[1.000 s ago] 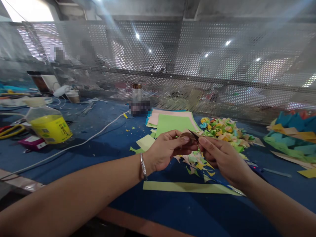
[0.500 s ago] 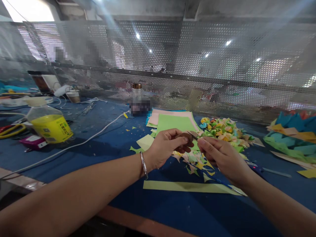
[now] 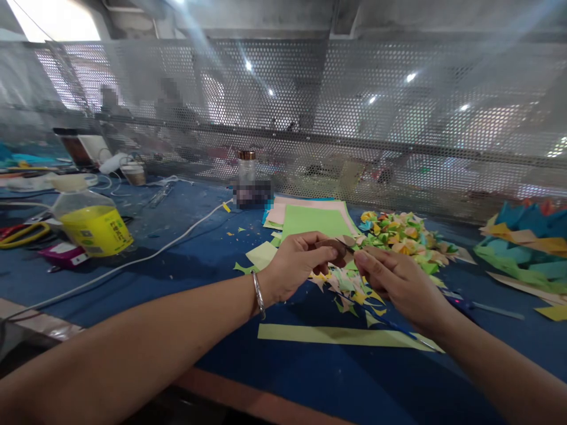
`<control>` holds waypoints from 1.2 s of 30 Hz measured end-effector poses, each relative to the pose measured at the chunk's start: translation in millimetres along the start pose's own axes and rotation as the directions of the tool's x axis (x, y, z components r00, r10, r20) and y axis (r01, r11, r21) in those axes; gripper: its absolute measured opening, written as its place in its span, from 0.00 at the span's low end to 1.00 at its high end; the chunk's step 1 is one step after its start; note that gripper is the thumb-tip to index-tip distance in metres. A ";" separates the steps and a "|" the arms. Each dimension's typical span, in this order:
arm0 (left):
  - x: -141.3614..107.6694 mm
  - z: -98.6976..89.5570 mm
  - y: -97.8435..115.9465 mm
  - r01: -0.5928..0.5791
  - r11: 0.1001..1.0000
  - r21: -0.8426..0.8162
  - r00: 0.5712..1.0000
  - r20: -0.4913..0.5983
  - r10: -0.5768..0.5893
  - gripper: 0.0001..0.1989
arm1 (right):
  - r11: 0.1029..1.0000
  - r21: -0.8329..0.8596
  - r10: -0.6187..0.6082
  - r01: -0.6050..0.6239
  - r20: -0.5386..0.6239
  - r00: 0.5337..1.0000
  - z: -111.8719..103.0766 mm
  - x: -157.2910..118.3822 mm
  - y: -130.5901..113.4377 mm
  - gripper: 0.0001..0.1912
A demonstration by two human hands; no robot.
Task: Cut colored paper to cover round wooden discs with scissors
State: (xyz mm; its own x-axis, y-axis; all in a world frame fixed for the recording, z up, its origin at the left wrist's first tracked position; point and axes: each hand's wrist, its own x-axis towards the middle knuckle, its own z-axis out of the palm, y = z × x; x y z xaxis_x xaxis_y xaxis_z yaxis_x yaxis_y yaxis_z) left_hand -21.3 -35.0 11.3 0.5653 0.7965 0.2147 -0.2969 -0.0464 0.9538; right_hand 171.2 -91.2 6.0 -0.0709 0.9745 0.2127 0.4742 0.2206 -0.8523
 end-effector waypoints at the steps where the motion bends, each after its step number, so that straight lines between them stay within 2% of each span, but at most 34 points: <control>1: -0.2 0.3 0.4 0.009 1.000 0.004 1.000 0.000 -0.009 0.07 | 1.000 -0.001 0.000 0.000 0.000 1.000 0.0 0.1 0.2 0.27; 15: -2.5 3.5 5.7 0.003 0.999 0.037 0.998 -0.056 -0.001 0.10 | 0.998 0.057 0.007 -0.006 -0.011 1.000 0.4 -1.3 -0.1 0.27; 30: -2.2 1.0 4.2 -0.069 0.987 0.146 0.998 0.015 0.067 0.11 | 0.999 0.051 0.006 -0.005 -0.027 1.000 1.5 0.4 0.6 0.27; 36: -0.8 -0.4 2.4 -0.068 0.987 0.148 0.998 0.007 0.068 0.10 | 0.999 0.040 -0.010 0.012 -0.034 0.999 0.4 1.3 2.9 0.27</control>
State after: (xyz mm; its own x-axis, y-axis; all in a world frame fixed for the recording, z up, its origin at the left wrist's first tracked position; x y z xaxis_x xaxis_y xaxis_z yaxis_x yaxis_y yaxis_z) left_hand -22.7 -35.5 13.3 0.5489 0.7874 0.2807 -0.2173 -0.1898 0.9575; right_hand 172.1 -89.2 3.6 -0.0458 0.9703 0.2376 0.4379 0.2332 -0.8682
